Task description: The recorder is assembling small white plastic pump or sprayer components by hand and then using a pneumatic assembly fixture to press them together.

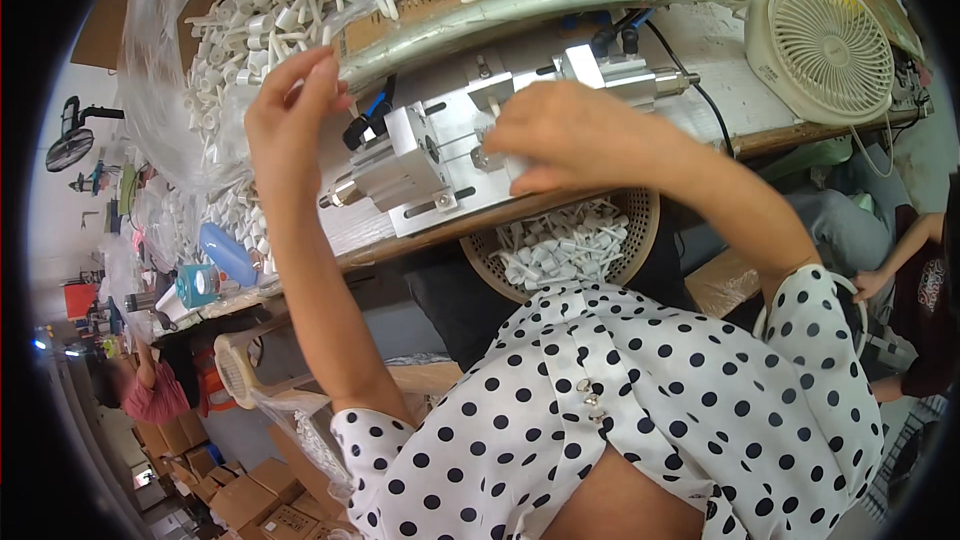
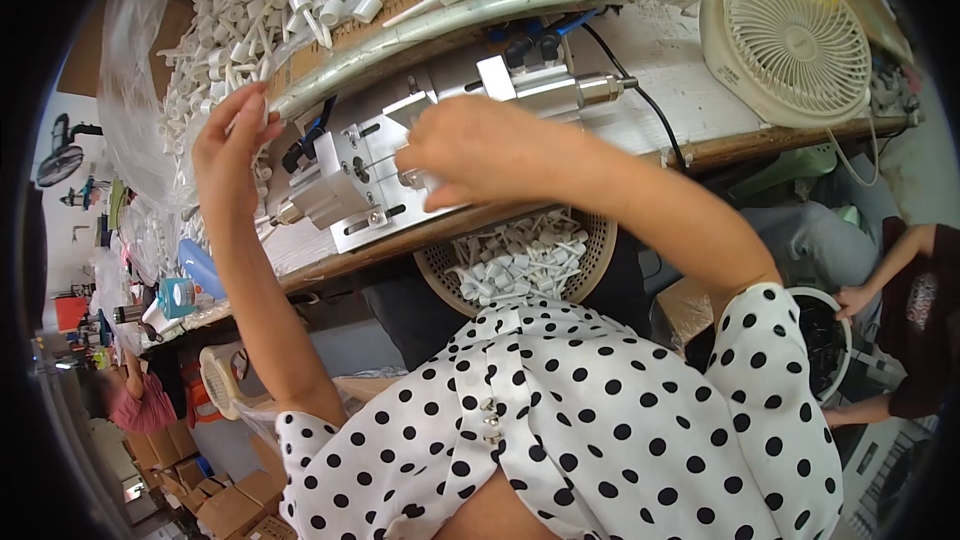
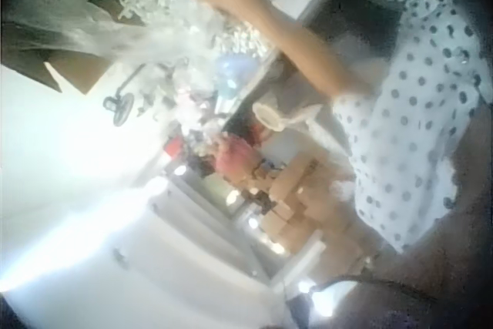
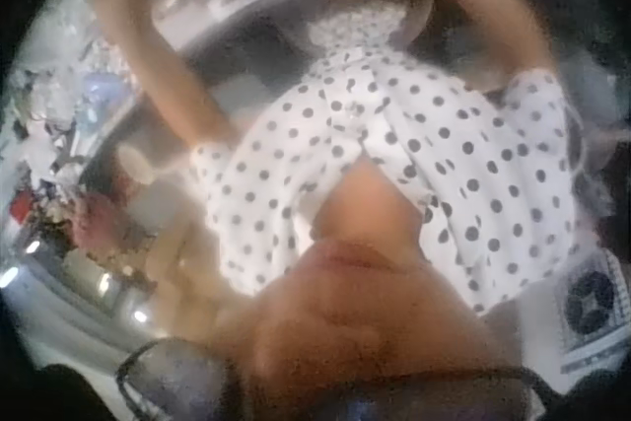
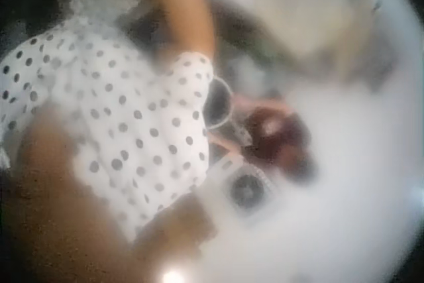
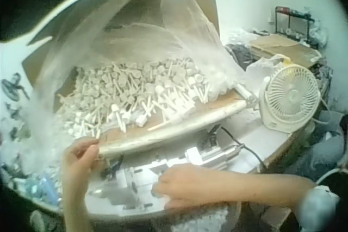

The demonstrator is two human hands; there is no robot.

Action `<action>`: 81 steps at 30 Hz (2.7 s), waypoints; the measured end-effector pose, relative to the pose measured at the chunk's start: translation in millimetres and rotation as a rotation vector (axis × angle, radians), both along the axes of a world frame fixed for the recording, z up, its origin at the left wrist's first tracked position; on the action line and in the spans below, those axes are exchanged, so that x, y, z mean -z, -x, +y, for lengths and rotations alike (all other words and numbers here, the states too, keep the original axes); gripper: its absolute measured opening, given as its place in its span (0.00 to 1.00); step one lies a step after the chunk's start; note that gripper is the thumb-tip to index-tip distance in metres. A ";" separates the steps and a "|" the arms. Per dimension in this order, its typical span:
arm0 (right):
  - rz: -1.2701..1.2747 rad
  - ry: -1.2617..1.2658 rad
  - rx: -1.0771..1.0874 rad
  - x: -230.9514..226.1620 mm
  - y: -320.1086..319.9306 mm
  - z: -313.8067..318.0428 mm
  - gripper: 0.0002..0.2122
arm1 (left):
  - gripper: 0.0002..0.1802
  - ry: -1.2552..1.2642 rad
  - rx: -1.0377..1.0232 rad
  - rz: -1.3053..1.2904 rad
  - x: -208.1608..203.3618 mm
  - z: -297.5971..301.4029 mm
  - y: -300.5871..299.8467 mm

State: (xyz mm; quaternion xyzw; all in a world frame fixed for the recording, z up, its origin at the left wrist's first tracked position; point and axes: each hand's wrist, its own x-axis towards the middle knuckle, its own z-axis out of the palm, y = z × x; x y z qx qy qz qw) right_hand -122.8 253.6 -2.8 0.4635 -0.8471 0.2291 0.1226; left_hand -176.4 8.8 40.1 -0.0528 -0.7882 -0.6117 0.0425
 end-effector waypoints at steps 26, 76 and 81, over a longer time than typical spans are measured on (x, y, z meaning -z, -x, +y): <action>0.483 -0.097 0.250 -14.0 51.4 66.6 0.05 | 0.17 0.646 0.206 0.482 77.5 96.5 -94.4; -0.086 0.706 0.231 -2.9 -80.5 7.4 0.08 | 0.10 -0.642 0.214 -0.122 50.8 106.6 -128.3; -0.147 0.650 0.228 -16.7 -56.9 18.6 0.07 | 0.09 -0.586 0.366 -0.227 43.2 94.8 -133.8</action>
